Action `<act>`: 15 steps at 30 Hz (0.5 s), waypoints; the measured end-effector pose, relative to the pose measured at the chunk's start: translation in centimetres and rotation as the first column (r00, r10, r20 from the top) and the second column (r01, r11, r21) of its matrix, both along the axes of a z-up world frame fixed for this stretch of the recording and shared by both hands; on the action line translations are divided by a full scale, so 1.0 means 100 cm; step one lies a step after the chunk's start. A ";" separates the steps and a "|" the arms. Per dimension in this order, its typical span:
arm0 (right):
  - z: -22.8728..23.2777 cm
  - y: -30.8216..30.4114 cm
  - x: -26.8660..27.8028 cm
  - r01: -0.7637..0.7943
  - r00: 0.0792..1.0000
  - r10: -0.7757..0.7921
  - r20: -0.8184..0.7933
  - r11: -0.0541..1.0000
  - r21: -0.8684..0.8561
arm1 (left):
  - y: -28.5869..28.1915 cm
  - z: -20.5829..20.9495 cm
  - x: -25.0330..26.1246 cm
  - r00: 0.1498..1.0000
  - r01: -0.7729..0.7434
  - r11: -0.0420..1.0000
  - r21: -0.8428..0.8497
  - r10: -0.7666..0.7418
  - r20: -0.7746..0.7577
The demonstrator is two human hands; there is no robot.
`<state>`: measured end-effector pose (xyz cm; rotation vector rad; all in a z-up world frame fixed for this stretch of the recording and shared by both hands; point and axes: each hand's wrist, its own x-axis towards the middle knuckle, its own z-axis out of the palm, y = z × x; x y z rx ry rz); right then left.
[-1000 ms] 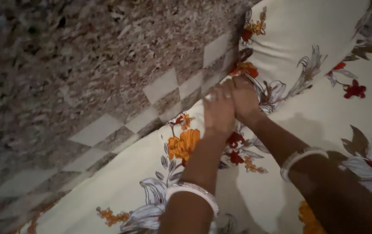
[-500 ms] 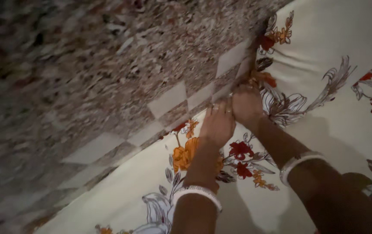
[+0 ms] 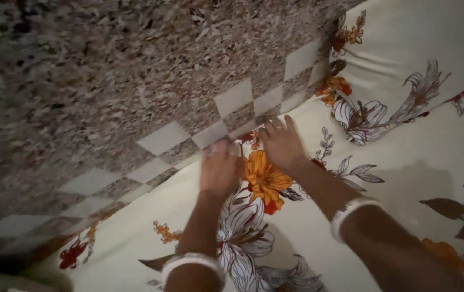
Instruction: The person inserts a purple pillow insert into a floral pillowcase, then folds and smooths the case to form a neat pillow. The person repeatedly adjusts and smooths the pillowcase on the bed surface.
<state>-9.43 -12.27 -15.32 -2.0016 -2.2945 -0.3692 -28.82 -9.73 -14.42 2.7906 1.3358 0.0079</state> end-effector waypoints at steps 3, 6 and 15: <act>0.014 0.001 -0.023 -0.056 0.983 0.049 -0.177 0.998 -0.034 | -0.006 0.006 -0.044 0.994 -0.078 0.985 0.155 0.064 0.090; 0.020 -0.002 -0.055 -0.237 0.943 0.206 -0.262 0.967 -0.092 | -0.009 0.013 -0.079 0.997 -0.062 0.970 0.234 0.050 0.054; -0.002 -0.002 -0.113 -0.376 0.920 0.345 -0.188 0.912 -0.164 | -0.025 0.001 -0.096 0.922 -0.388 0.921 0.043 0.387 0.030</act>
